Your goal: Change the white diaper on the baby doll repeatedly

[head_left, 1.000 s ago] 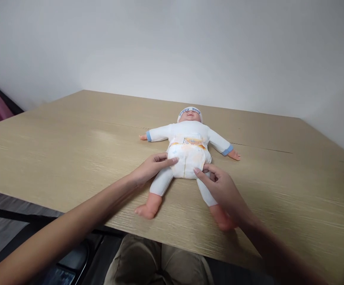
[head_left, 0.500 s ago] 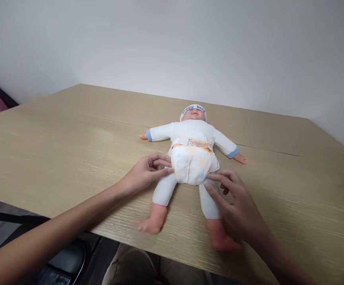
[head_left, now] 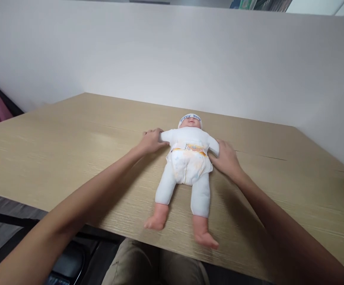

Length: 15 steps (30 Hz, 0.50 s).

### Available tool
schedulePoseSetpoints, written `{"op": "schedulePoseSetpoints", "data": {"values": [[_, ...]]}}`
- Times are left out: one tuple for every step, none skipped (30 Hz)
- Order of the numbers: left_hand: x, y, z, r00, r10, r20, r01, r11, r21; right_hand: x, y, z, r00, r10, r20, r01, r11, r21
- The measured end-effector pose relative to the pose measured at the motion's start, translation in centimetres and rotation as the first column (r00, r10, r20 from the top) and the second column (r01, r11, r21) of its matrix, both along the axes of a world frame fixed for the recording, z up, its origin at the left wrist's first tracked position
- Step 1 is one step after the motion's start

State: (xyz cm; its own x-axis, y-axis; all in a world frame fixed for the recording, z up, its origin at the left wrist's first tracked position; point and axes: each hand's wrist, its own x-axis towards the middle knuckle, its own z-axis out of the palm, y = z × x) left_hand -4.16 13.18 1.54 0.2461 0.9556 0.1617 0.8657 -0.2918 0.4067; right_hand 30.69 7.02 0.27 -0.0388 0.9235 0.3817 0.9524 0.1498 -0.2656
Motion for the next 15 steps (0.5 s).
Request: {"op": "schedulePoseSetpoints", "data": {"values": [[0.6, 0.4, 0.2, 1.000, 0.014, -0.009, -0.014, 1.000, -0.021, -0.6, 0.7, 0.1, 1.000, -0.027, -0.007, 0.027, 0.999, -0.038], [1.1, 0.5, 0.5, 1.000, 0.026, -0.014, -0.026, 0.999, -0.027, -1.2, 1.2, 0.2, 0.998, -0.055, -0.014, 0.054, 0.996, -0.065], [1.5, 0.4, 0.8, 0.999, 0.038, -0.017, -0.038, 0.999, -0.025, -1.7, 1.3, 0.4, 0.997, -0.076, -0.021, 0.074, 0.994, -0.082], [1.7, 0.0, 1.2, 0.999, 0.050, -0.022, -0.051, 0.998, -0.026, -2.1, 1.3, 0.7, 0.996, -0.088, -0.028, 0.085, 0.992, -0.092], [1.8, -0.6, 1.7, 0.998, 0.061, -0.028, -0.062, 0.998, -0.026, -2.3, 1.0, 1.1, 0.995, -0.090, -0.036, 0.087, 0.991, -0.097], [1.8, -1.5, 2.3, 0.997, 0.072, -0.030, -0.073, 0.997, -0.028, -2.3, 0.5, 1.5, 0.995, -0.086, -0.044, 0.081, 0.991, -0.103], [1.6, -2.8, 3.0, 0.996, 0.082, -0.024, -0.082, 0.996, -0.030, -2.1, -0.2, 2.0, 0.995, -0.082, -0.050, 0.076, 0.991, -0.110], [1.3, -4.4, 3.8, 0.996, 0.089, -0.003, -0.089, 0.996, -0.033, -1.9, -1.2, 2.6, 0.995, -0.071, -0.063, 0.063, 0.991, -0.119], [1.0, -6.5, 4.6, 0.995, 0.098, 0.028, -0.097, 0.995, -0.035, -1.5, -2.4, 3.3, 0.995, -0.047, -0.092, 0.036, 0.991, -0.125], [0.6, -8.9, 5.3, 0.992, 0.107, 0.074, -0.104, 0.994, -0.040, -1.2, -3.8, 4.0, 0.991, -0.013, -0.131, -0.004, 0.992, -0.129], [0.2, -11.8, 5.9, 0.984, 0.112, 0.138, -0.106, 0.993, -0.047, -0.9, -5.5, 4.8, 0.980, 0.041, -0.195, -0.067, 0.989, -0.129], [-0.2, -15.0, 6.2, 0.975, 0.130, 0.180, -0.122, 0.991, -0.055, -0.7, -7.3, 5.6, 0.956, 0.111, -0.271, -0.147, 0.982, -0.116], [-0.5, -18.3, 6.1, 0.963, 0.144, 0.228, -0.128, 0.988, -0.087, -0.6, -9.2, 6.3, 0.931, 0.167, -0.326, -0.211, 0.972, -0.102], [-0.7, -21.7, 5.6, 0.945, 0.158, 0.287, -0.127, 0.984, -0.125, -0.7, -11.2, 7.0, 0.909, 0.209, -0.361, -0.256, 0.963, -0.089], [-0.9, -25.1, 4.8, 0.924, 0.165, 0.345, -0.110, 0.979, -0.174, -0.8, -13.3, 7.6, 0.893, 0.241, -0.379, -0.290, 0.954, -0.077]]}}
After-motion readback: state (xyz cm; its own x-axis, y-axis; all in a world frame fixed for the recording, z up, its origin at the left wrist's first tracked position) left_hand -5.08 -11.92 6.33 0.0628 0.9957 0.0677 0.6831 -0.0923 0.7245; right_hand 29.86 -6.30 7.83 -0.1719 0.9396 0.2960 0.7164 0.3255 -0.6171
